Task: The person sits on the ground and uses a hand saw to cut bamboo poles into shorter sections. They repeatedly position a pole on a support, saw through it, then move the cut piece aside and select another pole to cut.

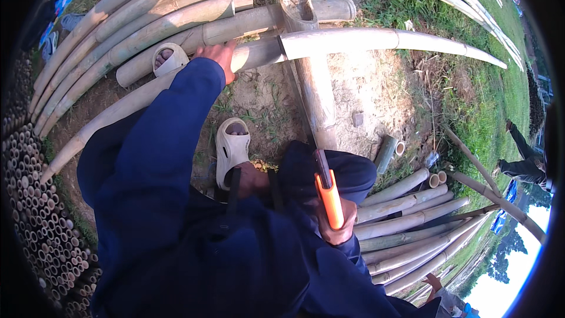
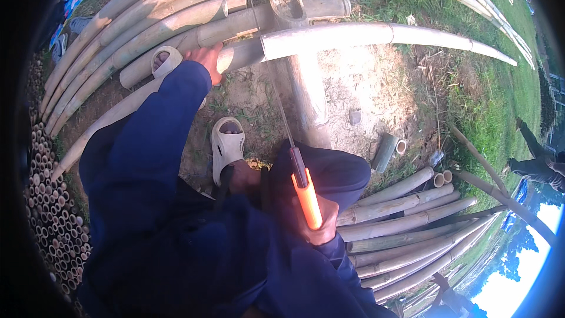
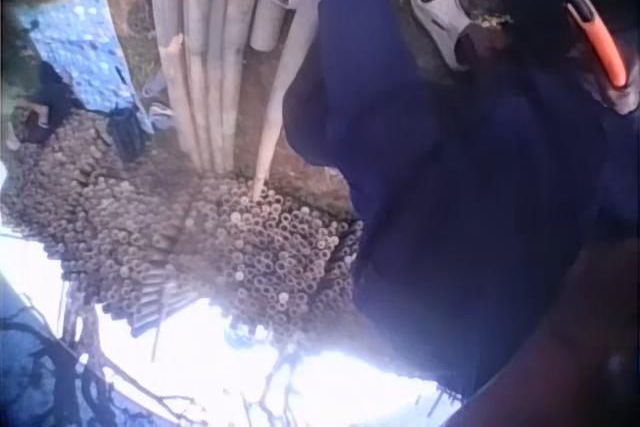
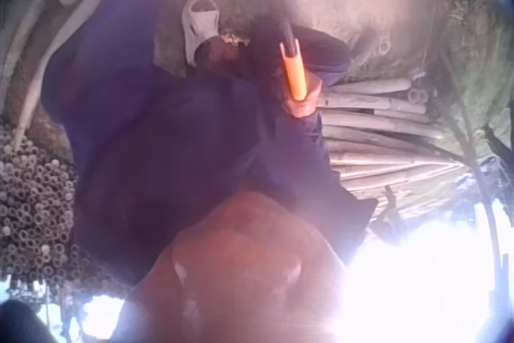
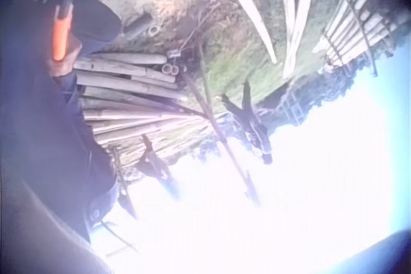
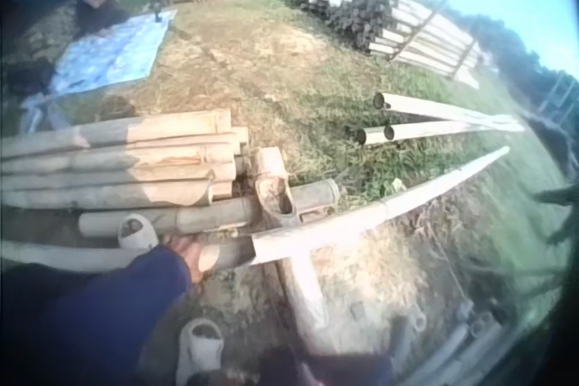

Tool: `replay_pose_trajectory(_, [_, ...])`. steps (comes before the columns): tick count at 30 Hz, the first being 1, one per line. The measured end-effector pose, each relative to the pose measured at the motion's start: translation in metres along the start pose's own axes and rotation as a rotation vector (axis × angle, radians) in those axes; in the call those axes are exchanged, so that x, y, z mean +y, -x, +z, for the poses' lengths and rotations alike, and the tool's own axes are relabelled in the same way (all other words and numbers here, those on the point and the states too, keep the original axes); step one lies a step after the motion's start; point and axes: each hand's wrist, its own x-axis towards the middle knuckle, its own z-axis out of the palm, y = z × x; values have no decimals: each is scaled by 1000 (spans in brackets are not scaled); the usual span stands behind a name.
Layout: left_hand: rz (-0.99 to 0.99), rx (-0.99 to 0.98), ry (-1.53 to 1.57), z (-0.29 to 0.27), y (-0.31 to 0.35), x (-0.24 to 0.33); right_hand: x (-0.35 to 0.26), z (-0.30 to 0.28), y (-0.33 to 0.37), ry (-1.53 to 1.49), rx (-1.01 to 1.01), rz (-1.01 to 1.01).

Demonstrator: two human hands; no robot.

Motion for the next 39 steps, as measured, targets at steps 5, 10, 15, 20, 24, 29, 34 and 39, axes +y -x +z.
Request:
replay_pose_trajectory(5, [39, 32, 18, -5, 2, 2, 5, 37, -87, -130, -8, 5])
replay_pose_trajectory(10, [19, -6, 30, -4, 5, -3, -22, -1, 15, 78, -54, 140])
replay_pose_trajectory(15, [-15, -71, 57, -4, -7, 6, 8, 30, -73, -81, -51, 93])
replay_pose_trajectory(20, [2, -17, 41, -5, 8, -4, 12, 28, -39, -136, 4, 9])
replay_pose_trajectory(24, [-38, -96, 31, -4, 2, 8, 0, 5, -5, 36, 6, -12])
replay_pose_trajectory(29, [29, -11, 38, -12, -3, 0, 10, 47, -79, -132, 58, -48])
replay_pose_trajectory(34, [-17, -74, 41, -7, -1, -4, 13, 9, 15, -36, 60, 15])
replay_pose_trajectory(39, [35, -12, 43, -1, 0, 4, 1, 28, -63, -146, -64, 135])
